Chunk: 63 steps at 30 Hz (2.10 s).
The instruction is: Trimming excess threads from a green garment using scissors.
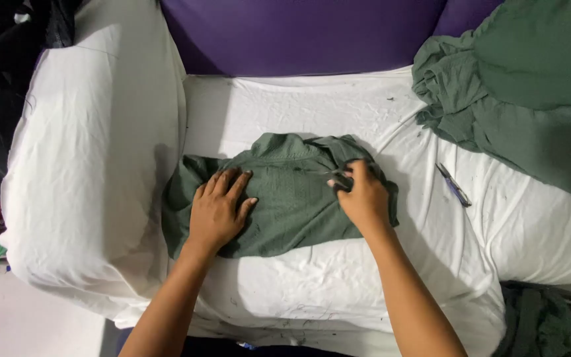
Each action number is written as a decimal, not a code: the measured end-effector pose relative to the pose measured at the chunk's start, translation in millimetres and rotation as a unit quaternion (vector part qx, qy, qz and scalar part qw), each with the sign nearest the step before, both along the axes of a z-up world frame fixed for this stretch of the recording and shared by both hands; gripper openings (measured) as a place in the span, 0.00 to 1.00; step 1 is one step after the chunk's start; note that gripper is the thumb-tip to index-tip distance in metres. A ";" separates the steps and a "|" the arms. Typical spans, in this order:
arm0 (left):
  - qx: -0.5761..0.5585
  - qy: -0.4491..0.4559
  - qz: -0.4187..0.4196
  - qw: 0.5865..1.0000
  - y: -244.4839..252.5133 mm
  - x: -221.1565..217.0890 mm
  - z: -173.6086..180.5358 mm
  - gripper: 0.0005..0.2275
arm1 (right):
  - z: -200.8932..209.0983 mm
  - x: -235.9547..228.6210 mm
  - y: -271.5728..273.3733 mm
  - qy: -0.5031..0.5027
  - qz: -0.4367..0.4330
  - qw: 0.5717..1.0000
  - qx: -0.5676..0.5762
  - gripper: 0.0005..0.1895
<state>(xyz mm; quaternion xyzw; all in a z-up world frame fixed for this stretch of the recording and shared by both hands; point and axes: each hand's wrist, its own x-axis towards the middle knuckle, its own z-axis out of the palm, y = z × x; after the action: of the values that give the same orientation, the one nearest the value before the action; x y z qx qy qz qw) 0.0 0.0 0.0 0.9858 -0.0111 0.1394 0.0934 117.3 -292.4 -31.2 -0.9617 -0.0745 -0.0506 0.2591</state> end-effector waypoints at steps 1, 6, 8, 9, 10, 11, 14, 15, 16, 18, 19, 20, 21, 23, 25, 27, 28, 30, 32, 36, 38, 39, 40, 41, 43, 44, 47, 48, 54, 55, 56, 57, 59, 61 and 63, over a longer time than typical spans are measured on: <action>0.001 -0.002 0.000 1.000 -0.1 -0.7 1.2 0.22 | 9.7 3.1 0.7 -0.002 0.000 1.000 0.001 0.28; -0.090 -0.005 0.069 0.994 1.9 -0.8 3.5 0.21 | 56.2 9.8 6.6 0.009 -0.033 0.997 0.073 0.21; -0.112 -0.024 0.081 0.990 4.9 18.3 0.8 0.21 | 71.5 17.8 21.9 0.032 0.021 0.992 0.120 0.22; -0.135 -0.042 0.094 0.986 6.3 28.0 0.1 0.21 | 79.8 21.9 29.4 0.054 0.075 0.982 0.167 0.24; -0.134 -0.043 0.093 0.986 5.4 36.5 1.5 0.21 | 63.5 33.8 31.2 0.054 0.075 0.982 0.168 0.24; -0.140 -0.011 0.106 0.984 4.6 46.9 3.7 0.24 | 48.5 47.5 33.0 0.066 0.090 0.989 0.093 0.26; -0.175 0.072 0.119 0.975 -2.5 71.7 13.1 0.30 | 22.2 67.9 39.9 0.058 0.107 0.992 0.037 0.25; -0.205 0.127 0.121 0.963 -6.0 78.7 15.8 0.33 | 15.6 71.0 42.0 0.043 0.111 0.991 0.054 0.21; -0.204 0.126 0.118 0.964 -2.0 84.8 4.8 0.33 | 31.1 61.2 38.9 0.041 0.108 0.992 0.054 0.21; -0.319 0.086 0.121 0.936 5.5 97.1 -19.5 0.21 | 60.4 42.7 33.2 0.094 0.090 0.980 0.152 0.27; -0.320 0.087 0.121 0.936 3.1 86.7 -10.9 0.21 | 54.8 36.8 23.5 0.096 0.089 0.980 0.151 0.27; -0.428 0.072 0.097 0.896 1.0 76.8 -3.2 0.15 | 48.5 31.4 14.0 0.122 0.106 0.957 0.243 0.29; -0.530 0.061 0.076 0.842 -2.4 62.5 2.1 0.10 | 39.6 21.5 3.1 0.152 0.119 0.924 0.331 0.31; -0.559 0.082 0.042 0.824 -1.2 27.6 17.3 0.07 | 33.9 5.6 -10.9 0.178 0.145 0.897 0.377 0.25; -0.587 0.101 0.012 0.803 -0.9 -0.4 28.4 0.05 | 28.0 -11.3 -19.0 0.204 0.172 0.866 0.423 0.20; -0.462 0.113 -0.011 0.879 -2.0 -22.1 34.9 0.11 | 21.9 -29.1 -21.3 0.220 0.189 0.855 0.429 0.17; -0.465 0.117 -0.003 0.877 -10.0 -23.5 52.1 0.11 | 17.3 -33.2 -16.9 0.229 0.189 0.854 0.428 0.17; -0.404 0.136 0.012 0.905 -25.9 -24.4 86.4 0.19 | 8.9 -43.2 -9.3 0.214 0.180 0.891 0.358 0.16; -0.372 0.147 0.023 0.916 -33.4 -18.3 80.3 0.27 | 19.8 -50.8 -5.5 0.193 0.161 0.903 0.348 0.16; -0.346 0.241 0.041 0.906 -51.2 -3.3 80.7 0.24 | 47.0 -63.7 -1.5 0.116 0.098 0.926 0.345 0.17; -0.390 0.224 0.043 0.892 -47.8 -5.5 59.7 0.20 | 57.2 -74.1 4.3 0.018 0.114 0.933 0.340 0.16; -0.431 0.207 0.048 0.877 -45.8 -7.4 48.2 0.15 | 61.3 -80.0 7.9 -0.077 0.131 0.930 0.333 0.16; -0.433 0.209 0.046 0.876 -43.7 -8.0 38.8 0.15 | 68.1 -83.2 12.5 -0.076 0.129 0.932 0.331 0.16; -0.463 0.190 0.035 0.865 -41.3 -10.7 29.4 0.12 | 74.8 -86.7 18.0 -0.124 0.154 0.930 0.310 0.14; -0.494 0.169 0.026 0.852 -37.6 -13.1 14.1 0.09 | 78.5 -92.3 27.4 -0.170 0.181 0.925 0.289 0.13; -0.545 0.150 0.002 0.825 -36.6 -12.7 8.2 0.07 | 75.6 -94.4 30.9 -0.220 0.179 0.928 0.241 0.12; -0.651 0.125 -0.035 0.748 -32.6 -16.2 12.1 0.06 | 65.7 -94.6 40.0 -0.278 0.168 0.929 0.175 0.11; -0.705 0.120 -0.049 0.697 -32.4 -18.4 16.7 0.08 | 62.3 -94.0 41.7 -0.285 0.157 0.932 0.158 0.12; -0.798 0.127 -0.024 0.589 -26.4 -20.2 -7.5 0.06 | 75.1 -101.1 53.8 -0.225 0.127 0.925 0.277 0.10; -0.798 0.127 -0.024 0.588 -27.6 -19.9 -7.1 0.06 | 72.1 -101.5 53.2 -0.225 0.127 0.925 0.277 0.10; -0.811 0.120 -0.011 0.573 -28.9 -19.6 -6.7 0.07 | 69.2 -101.9 52.4 -0.238 0.124 0.918 0.294 0.12; -0.823 0.112 0.001 0.557 -30.4 -19.1 -6.2 0.07 | 66.2 -102.1 51.4 -0.251 0.121 0.909 0.311 0.14; -0.826 0.113 0.003 0.551 -31.2 -19.1 -1.9 0.07 | 69.0 -102.3 56.7 -0.245 0.138 0.907 0.313 0.15; -0.830 0.117 0.004 0.546 -32.3 -18.0 -1.7 0.07 | 68.1 -101.9 62.6 -0.240 0.153 0.905 0.315 0.16; -0.831 0.120 -0.003 0.543 -32.4 -15.8 -5.3 0.06 | 63.6 -100.4 70.5 -0.254 0.157 0.917 0.264 0.14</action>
<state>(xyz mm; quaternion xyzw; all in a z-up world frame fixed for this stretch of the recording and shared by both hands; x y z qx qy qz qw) -15.8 -32.4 -5.3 0.4748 0.1177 -0.0335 0.8715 16.9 -221.8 32.4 -0.7891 -0.2722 -0.2693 0.4803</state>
